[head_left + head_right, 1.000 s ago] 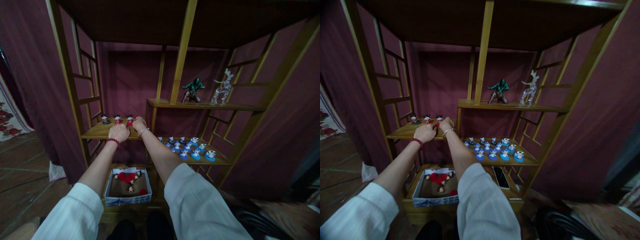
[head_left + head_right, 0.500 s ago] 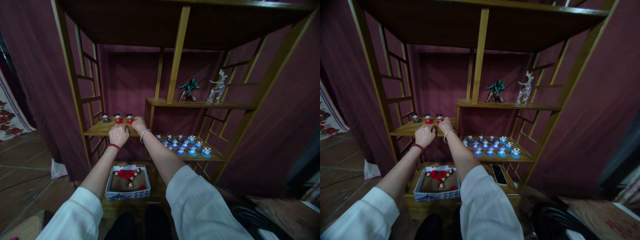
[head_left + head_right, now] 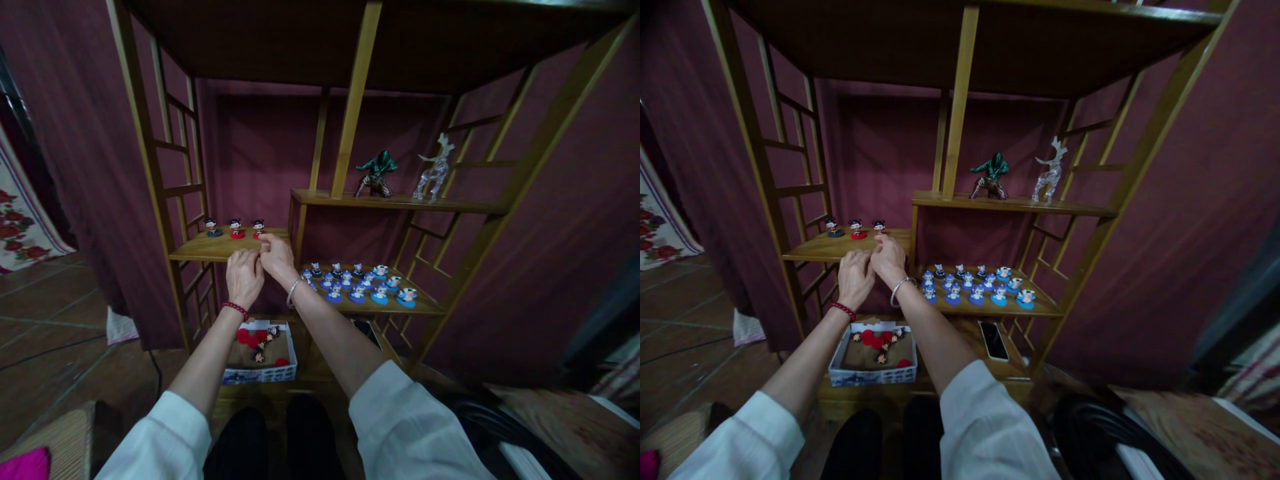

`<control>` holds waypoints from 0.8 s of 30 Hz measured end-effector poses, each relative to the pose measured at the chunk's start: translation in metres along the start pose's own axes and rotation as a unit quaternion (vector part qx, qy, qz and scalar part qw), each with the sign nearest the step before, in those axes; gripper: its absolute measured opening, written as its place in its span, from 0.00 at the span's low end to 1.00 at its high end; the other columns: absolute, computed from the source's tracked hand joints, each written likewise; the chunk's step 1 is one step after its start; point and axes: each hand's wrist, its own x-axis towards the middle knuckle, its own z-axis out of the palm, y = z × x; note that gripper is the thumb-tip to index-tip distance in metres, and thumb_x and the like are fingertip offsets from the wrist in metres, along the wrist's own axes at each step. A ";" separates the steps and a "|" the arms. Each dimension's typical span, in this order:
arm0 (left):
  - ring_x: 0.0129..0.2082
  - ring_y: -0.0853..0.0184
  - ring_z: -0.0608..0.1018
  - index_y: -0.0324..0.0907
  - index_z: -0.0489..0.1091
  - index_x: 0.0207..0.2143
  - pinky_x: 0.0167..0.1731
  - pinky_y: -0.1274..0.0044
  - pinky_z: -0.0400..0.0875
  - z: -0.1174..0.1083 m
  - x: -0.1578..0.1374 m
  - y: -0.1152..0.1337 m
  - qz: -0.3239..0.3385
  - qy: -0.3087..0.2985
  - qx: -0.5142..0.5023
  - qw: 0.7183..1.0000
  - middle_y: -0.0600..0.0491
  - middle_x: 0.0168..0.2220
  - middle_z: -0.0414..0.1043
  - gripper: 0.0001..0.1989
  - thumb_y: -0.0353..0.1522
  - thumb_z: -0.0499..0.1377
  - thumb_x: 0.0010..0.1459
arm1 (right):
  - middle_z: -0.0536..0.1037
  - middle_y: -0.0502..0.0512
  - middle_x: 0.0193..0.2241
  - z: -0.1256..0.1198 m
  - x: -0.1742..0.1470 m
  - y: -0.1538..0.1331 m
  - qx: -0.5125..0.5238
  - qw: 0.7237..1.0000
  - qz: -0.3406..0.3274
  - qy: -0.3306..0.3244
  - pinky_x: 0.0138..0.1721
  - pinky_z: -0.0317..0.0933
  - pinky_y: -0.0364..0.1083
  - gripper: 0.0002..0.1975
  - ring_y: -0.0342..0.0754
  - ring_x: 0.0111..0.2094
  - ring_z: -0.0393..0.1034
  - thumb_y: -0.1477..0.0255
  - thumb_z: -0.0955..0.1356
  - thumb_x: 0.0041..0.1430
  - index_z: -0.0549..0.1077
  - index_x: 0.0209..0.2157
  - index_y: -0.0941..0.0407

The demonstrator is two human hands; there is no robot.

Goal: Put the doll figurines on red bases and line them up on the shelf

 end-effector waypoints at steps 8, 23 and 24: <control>0.48 0.64 0.64 0.41 0.64 0.45 0.51 0.66 0.53 0.006 -0.018 0.001 0.013 0.051 -0.067 0.996 0.50 0.46 0.67 0.18 0.30 0.44 0.54 | 0.72 0.51 0.38 0.002 -0.025 0.002 0.064 0.994 -0.075 0.045 0.45 0.56 0.41 0.16 0.41 0.40 0.65 0.80 0.57 0.51 0.70 0.38 0.56; 0.56 0.63 0.55 0.41 0.63 0.46 0.53 0.67 0.56 0.024 -0.051 0.004 0.014 0.080 -0.098 0.992 0.48 0.55 0.56 0.16 0.32 0.47 0.55 | 0.71 0.51 0.40 0.013 -0.068 0.011 0.153 0.979 -0.106 0.077 0.49 0.54 0.41 0.21 0.41 0.43 0.62 0.84 0.55 0.47 0.71 0.38 0.54; 0.56 0.64 0.55 0.41 0.63 0.46 0.53 0.67 0.56 0.026 -0.053 0.003 0.012 0.082 -0.096 0.992 0.49 0.55 0.56 0.16 0.33 0.46 0.56 | 0.70 0.51 0.40 0.014 -0.069 0.012 0.155 0.979 -0.105 0.077 0.49 0.54 0.41 0.21 0.41 0.43 0.62 0.83 0.55 0.48 0.71 0.38 0.54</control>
